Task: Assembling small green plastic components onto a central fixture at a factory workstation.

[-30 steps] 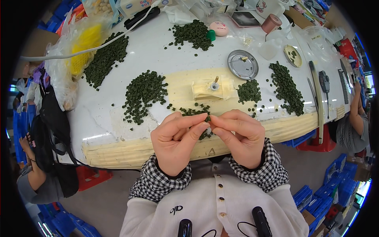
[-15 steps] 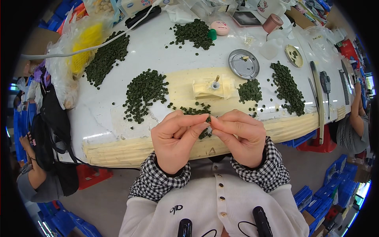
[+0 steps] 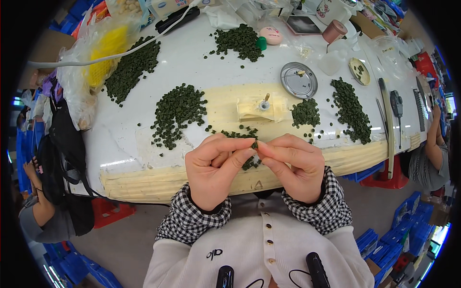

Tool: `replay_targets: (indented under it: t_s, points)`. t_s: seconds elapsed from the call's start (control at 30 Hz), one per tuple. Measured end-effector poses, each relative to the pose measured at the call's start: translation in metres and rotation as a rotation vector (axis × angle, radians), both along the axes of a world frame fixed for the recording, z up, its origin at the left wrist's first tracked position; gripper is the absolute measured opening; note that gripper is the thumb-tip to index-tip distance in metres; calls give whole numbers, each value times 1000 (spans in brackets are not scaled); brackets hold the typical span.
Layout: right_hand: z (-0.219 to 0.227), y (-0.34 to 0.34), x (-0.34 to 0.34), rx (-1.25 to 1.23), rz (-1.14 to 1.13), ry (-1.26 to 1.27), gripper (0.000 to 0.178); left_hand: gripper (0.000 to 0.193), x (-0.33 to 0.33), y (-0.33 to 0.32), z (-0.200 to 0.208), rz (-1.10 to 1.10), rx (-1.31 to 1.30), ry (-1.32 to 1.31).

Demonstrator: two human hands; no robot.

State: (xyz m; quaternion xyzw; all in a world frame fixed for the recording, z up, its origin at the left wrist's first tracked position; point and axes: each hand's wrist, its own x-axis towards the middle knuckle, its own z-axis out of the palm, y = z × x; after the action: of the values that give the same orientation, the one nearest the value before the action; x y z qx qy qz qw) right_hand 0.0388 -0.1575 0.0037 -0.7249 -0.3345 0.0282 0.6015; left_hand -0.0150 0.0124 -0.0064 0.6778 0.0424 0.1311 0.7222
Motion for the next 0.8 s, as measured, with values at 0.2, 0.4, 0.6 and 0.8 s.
replay_targets:
  t_s: [0.2, 0.4, 0.6, 0.8]
  points:
    - [-1, 1, 1, -7, -5, -26, 29, 20, 0, 1, 0, 9, 1, 16]
    - [0, 4, 0, -15, -13, -22, 28, 20, 1, 2, -1, 17, -7, 13]
    - [0, 5, 0, -33, -9, -12, 28, 20, 0, 3, 0, 25, -23, 28]
    - [0, 7, 1, -28, 0, -7, 28, 20, 0, 5, 1, 34, -4, 38]
